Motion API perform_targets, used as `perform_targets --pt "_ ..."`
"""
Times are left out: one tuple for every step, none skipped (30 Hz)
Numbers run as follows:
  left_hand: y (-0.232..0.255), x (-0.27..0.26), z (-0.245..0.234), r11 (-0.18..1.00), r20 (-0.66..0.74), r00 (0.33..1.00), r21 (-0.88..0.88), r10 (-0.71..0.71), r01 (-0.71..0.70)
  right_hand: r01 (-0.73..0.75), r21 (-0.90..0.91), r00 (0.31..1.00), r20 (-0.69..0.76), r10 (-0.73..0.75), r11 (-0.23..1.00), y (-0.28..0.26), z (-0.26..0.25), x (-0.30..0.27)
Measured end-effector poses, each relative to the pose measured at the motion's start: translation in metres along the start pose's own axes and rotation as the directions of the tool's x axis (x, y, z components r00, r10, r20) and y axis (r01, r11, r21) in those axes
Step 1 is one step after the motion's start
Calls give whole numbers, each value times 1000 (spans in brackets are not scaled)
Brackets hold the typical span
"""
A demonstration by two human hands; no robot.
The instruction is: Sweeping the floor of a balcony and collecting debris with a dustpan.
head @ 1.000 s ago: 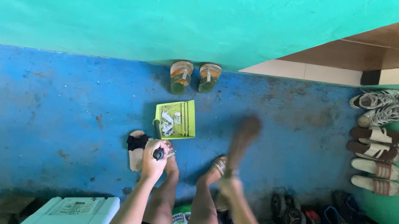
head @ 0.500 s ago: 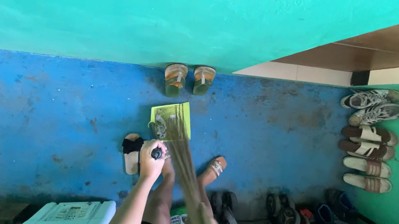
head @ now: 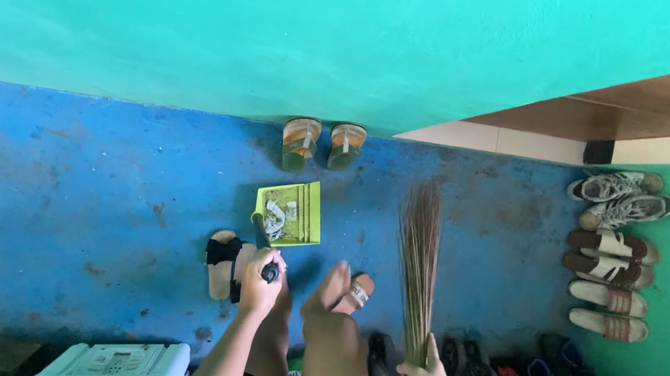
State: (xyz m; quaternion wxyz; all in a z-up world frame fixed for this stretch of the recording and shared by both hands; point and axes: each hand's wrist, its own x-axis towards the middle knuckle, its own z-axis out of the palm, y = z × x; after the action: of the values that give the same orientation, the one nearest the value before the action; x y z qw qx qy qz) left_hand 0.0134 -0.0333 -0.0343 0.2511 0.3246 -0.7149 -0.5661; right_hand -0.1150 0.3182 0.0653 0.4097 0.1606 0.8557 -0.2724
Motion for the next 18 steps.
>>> perform_targets --pt "2 -1 -1 1000 -4 1000 0 1 -1 4 -2 1000 1 -4 1000 8 2 7" --pt "4 -3 -2 999 -8 999 12 -41 41 -7 101 999 36 3 995 16 4 13" --pt "6 -5 -3 996 -10 996 25 -84 85 -22 202 997 72 7 979 25 6 19" --pt "5 -5 -4 996 -12 996 24 -84 84 -20 201 997 72 5 979 33 10 24" --pt "5 -6 -4 994 7 994 18 -111 111 -2 252 995 100 -24 968 41 13 28" --pt "4 -6 -4 990 26 990 13 -139 138 15 303 990 126 -56 953 49 16 32" --pt "7 -6 -5 990 25 990 11 -138 138 16 302 991 124 -57 953 47 18 30" --pt "10 -6 -6 984 35 983 -1 -181 181 16 306 989 138 -61 952 45 20 28" --pt "11 -3 -6 976 40 975 -11 -219 220 19 311 986 153 -70 950 40 23 29" --pt "7 -1 -5 976 35 976 -13 -215 216 25 310 985 153 -76 950 38 24 35" --pt "2 -1 -4 990 33 990 25 -136 136 -11 344 984 171 -52 939 38 26 38" --pt "-2 -1 -4 997 34 998 62 -57 55 -47 376 981 191 -28 925 38 28 42" --pt "-1 -1 -4 997 33 998 61 -57 55 -46 375 981 190 -28 926 32 26 40" --pt "1 -1 -3 995 40 996 57 -85 83 -31 369 984 172 -36 929 26 24 37" --pt "2 0 -4 993 47 993 54 -111 108 -13 363 987 155 -46 932 18 23 36" --pt "4 3 -6 993 44 993 54 -108 106 -10 363 987 155 -50 932 12 22 38" --pt "6 5 -6 994 47 994 59 -97 94 10 342 990 126 -56 940 6 20 40" --pt "8 6 -7 994 50 995 65 -86 83 29 320 993 97 -64 947 1 19 42"
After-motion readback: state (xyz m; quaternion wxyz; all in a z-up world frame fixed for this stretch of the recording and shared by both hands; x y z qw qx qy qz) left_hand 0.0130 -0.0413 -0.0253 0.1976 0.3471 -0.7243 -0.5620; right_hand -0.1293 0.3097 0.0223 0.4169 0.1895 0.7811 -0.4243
